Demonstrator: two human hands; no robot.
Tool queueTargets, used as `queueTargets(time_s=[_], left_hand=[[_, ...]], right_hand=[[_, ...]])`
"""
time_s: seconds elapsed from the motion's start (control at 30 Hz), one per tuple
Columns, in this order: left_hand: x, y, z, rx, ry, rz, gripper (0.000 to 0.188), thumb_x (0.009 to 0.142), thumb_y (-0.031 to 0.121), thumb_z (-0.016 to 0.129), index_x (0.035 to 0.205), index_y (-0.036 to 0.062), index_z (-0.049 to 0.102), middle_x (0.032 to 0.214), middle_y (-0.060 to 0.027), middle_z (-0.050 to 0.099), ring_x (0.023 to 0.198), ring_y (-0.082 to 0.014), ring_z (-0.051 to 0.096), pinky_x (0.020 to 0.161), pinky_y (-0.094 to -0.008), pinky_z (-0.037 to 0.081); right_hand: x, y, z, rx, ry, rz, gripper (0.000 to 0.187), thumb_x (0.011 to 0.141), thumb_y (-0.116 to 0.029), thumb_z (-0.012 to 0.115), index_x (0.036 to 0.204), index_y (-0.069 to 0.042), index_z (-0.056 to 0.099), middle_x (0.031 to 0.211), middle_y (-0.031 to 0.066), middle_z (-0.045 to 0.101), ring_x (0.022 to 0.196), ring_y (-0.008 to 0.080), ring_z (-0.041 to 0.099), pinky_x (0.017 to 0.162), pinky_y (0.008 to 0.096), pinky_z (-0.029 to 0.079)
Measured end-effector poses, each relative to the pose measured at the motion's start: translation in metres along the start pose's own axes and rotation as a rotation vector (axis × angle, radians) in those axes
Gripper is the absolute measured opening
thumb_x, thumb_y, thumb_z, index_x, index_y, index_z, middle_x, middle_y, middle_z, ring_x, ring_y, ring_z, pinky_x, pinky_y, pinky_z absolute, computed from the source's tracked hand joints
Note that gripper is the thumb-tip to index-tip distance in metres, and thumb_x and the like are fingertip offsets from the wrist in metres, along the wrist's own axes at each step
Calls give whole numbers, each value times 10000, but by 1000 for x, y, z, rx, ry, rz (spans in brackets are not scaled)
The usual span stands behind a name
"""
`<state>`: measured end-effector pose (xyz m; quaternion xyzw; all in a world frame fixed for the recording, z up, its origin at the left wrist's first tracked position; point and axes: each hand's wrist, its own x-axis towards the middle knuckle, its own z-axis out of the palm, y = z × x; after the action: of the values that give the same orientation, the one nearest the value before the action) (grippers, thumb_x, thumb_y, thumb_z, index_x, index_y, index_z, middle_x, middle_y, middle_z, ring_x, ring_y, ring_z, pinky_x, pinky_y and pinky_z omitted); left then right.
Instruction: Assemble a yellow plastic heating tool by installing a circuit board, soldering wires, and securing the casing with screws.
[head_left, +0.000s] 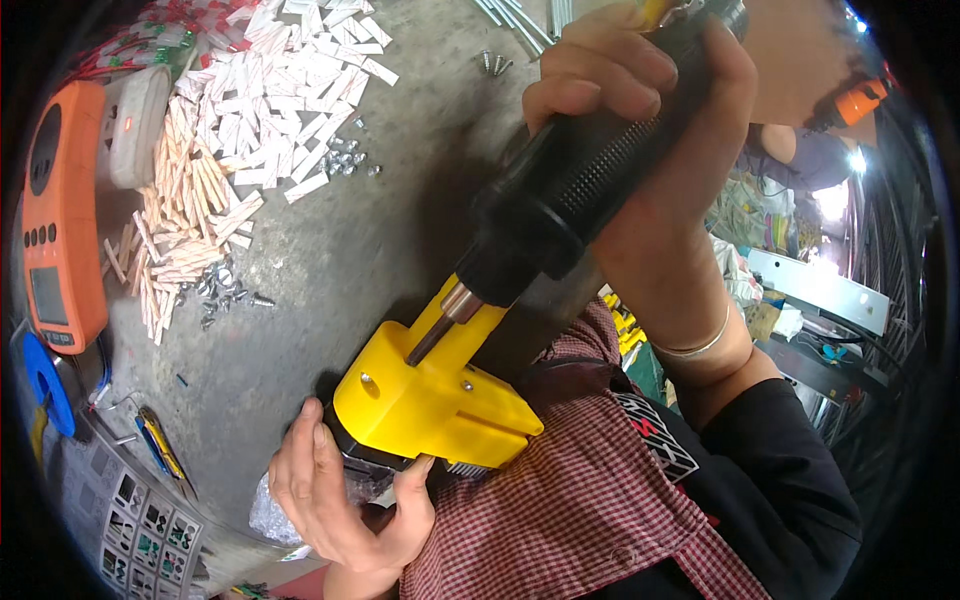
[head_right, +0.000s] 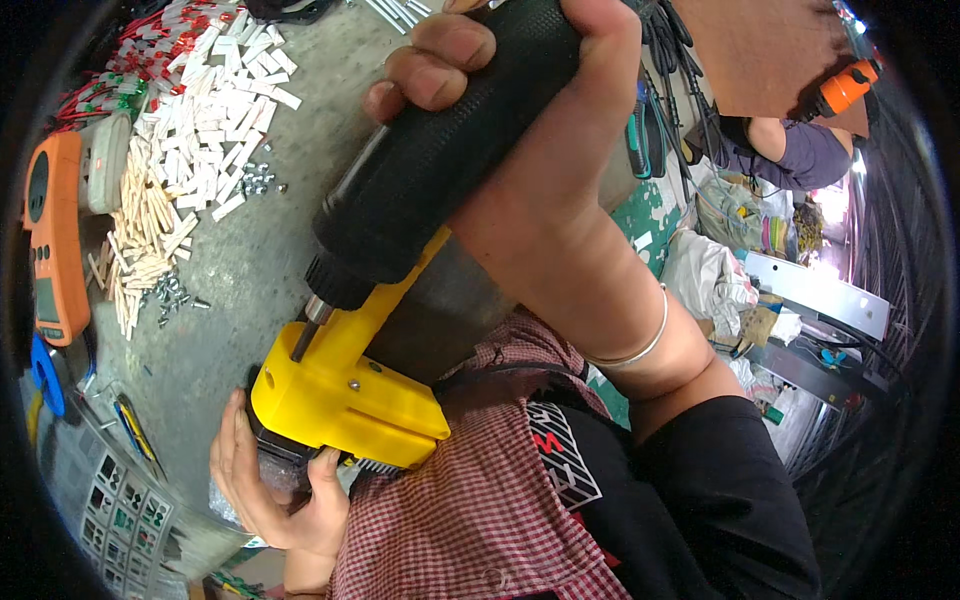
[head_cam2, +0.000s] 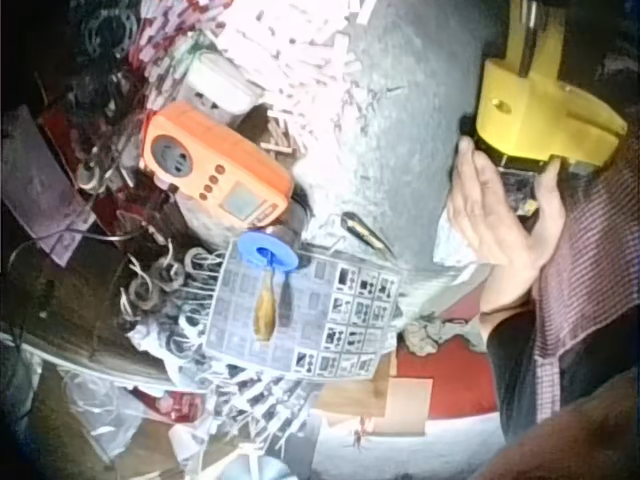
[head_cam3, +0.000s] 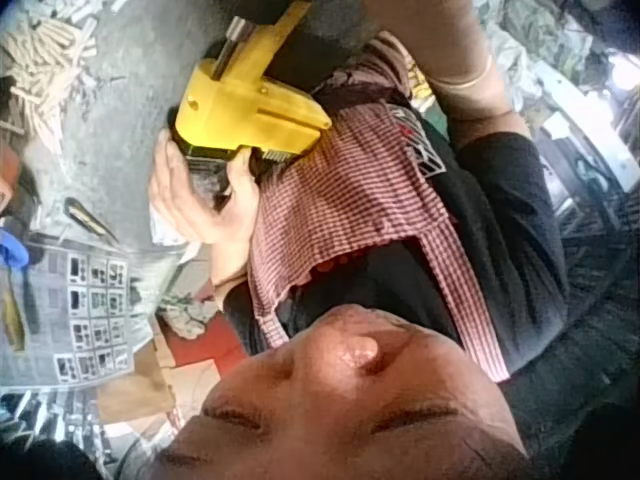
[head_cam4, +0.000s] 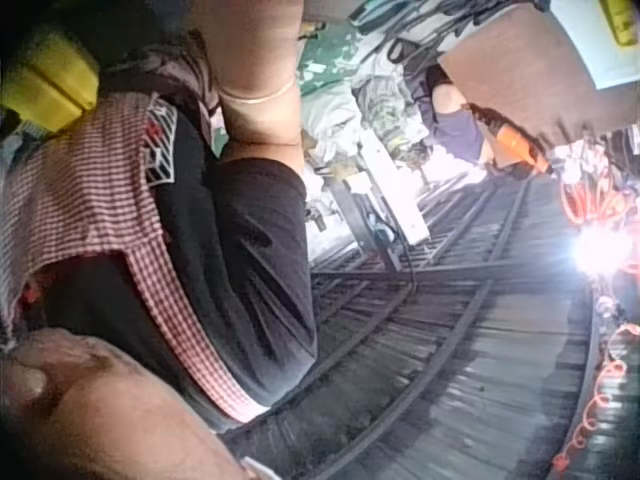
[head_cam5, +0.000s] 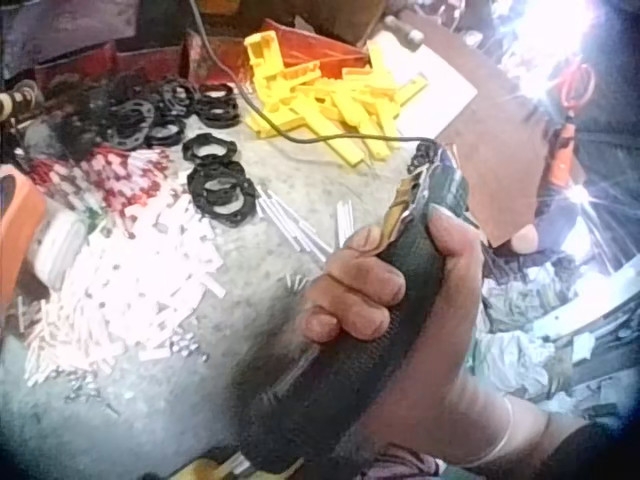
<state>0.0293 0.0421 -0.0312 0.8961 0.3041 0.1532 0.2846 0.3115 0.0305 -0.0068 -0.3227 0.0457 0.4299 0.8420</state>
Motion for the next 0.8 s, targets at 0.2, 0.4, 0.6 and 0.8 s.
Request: queueTargets(time_s=[0.2,0.4,0.6,0.8], left_hand=[[6,7,1,38,42,-7,626,819,278,729,1258,-106,501,1213,-289,590,1057,-399,592,907,-480,446],[7,11,9,40,158,-36,574,796,277,746,1192,-79,534,1177,-279,608,1029,-404,596,903,-469,449],[6,8,13,-43,196,-68,583,760,319,780,1146,-54,552,1154,-245,621,1009,-377,593,909,-446,437],[3,12,8,22,158,-144,692,736,381,792,1238,-21,534,1211,-198,612,1058,-367,579,932,-458,409]], right_hand=[[0,-2,1,-125,-18,-78,392,879,-504,503,829,-116,535,618,-74,448,544,101,442,661,297,426],[-11,-2,21,-249,60,-153,395,890,-490,489,851,-97,509,619,-43,453,559,120,460,687,326,446],[-19,-17,5,-243,-374,-115,382,928,-406,487,1030,-38,495,768,-15,405,728,106,412,781,291,377],[-38,-34,-26,-115,-208,-183,359,917,-373,538,1041,-40,490,748,-30,389,671,90,403,729,276,393]])
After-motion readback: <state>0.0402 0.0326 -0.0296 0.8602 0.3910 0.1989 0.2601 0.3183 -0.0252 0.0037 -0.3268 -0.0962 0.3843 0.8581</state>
